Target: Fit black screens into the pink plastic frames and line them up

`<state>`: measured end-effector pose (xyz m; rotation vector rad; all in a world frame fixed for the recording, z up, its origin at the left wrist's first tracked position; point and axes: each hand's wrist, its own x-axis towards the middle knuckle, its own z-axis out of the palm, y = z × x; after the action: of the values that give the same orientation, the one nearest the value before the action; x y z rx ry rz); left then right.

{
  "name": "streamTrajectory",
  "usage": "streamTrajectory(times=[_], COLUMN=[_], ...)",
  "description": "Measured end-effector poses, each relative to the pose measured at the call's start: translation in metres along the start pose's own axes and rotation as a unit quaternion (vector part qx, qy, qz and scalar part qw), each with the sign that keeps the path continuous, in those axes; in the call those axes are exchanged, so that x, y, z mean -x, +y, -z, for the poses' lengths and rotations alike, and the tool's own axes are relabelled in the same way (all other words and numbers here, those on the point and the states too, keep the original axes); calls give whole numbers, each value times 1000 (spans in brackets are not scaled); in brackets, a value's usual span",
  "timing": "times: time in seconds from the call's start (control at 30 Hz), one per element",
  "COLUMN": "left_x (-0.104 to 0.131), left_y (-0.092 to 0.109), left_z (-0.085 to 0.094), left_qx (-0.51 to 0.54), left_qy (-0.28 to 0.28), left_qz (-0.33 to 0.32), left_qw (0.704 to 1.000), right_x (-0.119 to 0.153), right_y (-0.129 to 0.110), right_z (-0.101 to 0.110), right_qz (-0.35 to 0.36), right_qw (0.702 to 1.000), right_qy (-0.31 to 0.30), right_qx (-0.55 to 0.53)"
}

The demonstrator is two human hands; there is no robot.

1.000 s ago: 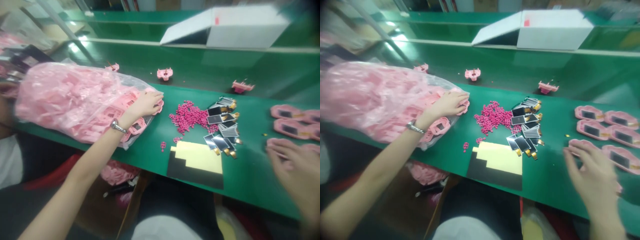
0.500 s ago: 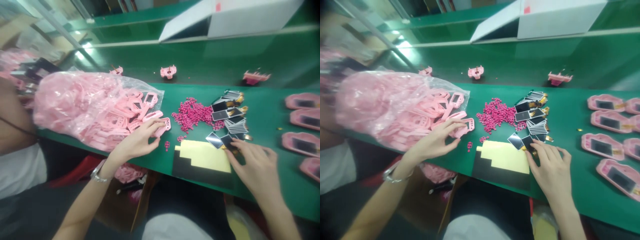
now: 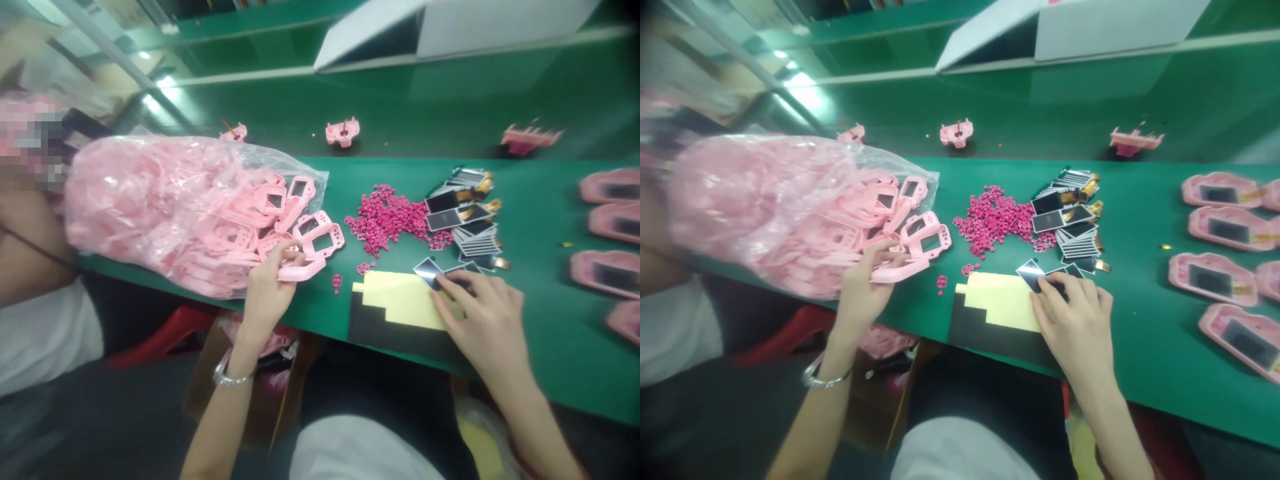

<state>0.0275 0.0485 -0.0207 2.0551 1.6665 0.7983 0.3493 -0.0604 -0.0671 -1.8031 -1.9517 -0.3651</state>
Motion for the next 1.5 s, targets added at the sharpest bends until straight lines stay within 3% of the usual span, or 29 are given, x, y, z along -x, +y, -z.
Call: streamTrajectory(times=[0.1,0.2,0.27,0.33,0.4,0.47,0.5,0.57,0.63,0.7,0.77,0.8,0.83,0.87,0.93,1.0,1.03,1.07,1.1,1.13,1.23,1.4,1.5], left_x=[9,18,24,31,39,47,51,57,60,60,58,56,54,52,48,46,46,48,50,53,63,71,73], left_y=[15,23,21,19,19,24,28,35,38,37,35,36,39,44,62,84,94,104,111,117,125,119,112], left_z=[12,15,10,3,-3,-4,-3,0,2,2,1,-1,-2,-3,-7,-15,-21,-27,-34,-41,-58,-70,-74], left_qx=[53,138,157,118,21,-86,-125,-164,-155,-73,109,225,342,453,630,738,768,783,790,790,771,736,720], left_qy=[-32,-173,-224,-195,-102,-24,-22,-85,-145,-145,-140,-151,-164,-177,-182,-165,-155,-152,-146,-138,-120,-123,-129], left_qz=[99,192,210,189,158,162,179,223,246,261,286,300,314,331,372,417,427,432,426,410,358,323,301], left_qw=[993,956,939,955,982,983,976,957,946,952,942,915,870,809,657,504,451,421,417,435,513,582,612], right_x=[-5,-10,-12,-14,-15,-13,-12,-7,0,7,12,14,16,17,19,22,23,23,24,25,24,22,21], right_y=[-1,-2,-2,-4,-6,-10,-13,-22,-31,-40,-45,-47,-47,-46,-44,-43,-42,-41,-41,-41,-41,-41,-40], right_z=[-3,-9,-12,-13,-11,-6,-3,2,4,4,3,2,1,0,-1,-2,-2,-2,-3,-3,-2,-2,1], right_qz=[3,16,30,38,24,-22,-53,-134,-225,-292,-312,-312,-311,-311,-321,-339,-349,-357,-364,-368,-360,-321,-328], right_qw=[1000,999,999,999,999,998,995,980,951,920,904,901,901,901,901,900,898,897,896,896,904,918,916], right_qy=[5,5,1,1,19,57,76,98,75,28,-4,-9,-10,-11,-14,-20,-25,-33,-38,-43,-38,-4,-19], right_qx=[11,31,34,34,29,2,-27,-108,-197,-260,-292,-300,-303,-302,-292,-274,-266,-258,-250,-243,-227,-235,-230])
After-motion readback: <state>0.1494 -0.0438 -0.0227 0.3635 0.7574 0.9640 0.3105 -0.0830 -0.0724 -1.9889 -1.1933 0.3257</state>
